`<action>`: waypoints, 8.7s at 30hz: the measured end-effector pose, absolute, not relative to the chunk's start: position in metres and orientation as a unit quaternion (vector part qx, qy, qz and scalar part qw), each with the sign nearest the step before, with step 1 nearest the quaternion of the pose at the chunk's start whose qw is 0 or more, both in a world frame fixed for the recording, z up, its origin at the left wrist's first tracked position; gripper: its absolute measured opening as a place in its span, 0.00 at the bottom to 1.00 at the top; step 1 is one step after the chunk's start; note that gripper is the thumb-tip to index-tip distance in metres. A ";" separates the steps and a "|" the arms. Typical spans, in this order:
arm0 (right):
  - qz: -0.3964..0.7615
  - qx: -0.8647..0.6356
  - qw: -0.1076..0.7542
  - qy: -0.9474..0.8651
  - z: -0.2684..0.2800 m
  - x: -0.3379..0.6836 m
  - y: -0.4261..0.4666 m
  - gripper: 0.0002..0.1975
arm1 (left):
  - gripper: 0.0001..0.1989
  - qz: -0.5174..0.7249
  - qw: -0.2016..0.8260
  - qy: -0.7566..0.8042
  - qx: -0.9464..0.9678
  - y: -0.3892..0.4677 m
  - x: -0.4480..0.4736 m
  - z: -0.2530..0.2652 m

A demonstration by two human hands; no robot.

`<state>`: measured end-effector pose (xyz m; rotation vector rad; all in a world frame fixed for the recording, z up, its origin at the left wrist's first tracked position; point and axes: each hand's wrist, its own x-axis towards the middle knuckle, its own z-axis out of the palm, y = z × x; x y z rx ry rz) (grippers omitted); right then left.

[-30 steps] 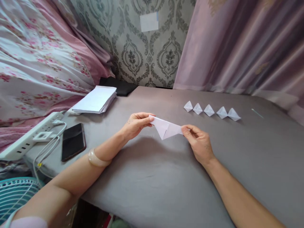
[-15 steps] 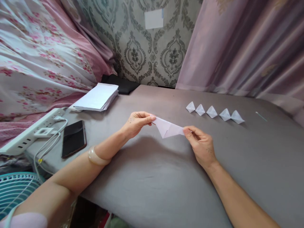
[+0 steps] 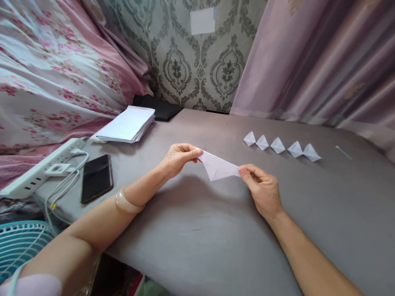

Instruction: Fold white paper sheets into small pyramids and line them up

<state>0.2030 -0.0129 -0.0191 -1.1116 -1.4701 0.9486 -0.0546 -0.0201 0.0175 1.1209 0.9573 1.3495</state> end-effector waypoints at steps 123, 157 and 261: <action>0.113 -0.435 0.510 -0.733 0.074 0.093 -0.029 0.08 | 0.11 0.727 0.473 0.380 0.321 -0.044 -0.008 0.045; 0.427 -0.431 0.511 -0.609 0.074 0.098 -0.015 0.12 | 0.11 0.714 0.407 0.411 0.393 -0.047 -0.010 0.046; 0.368 -0.397 0.458 -0.706 0.075 0.089 -0.031 0.15 | 0.12 0.710 0.573 0.359 0.195 -0.046 -0.029 0.060</action>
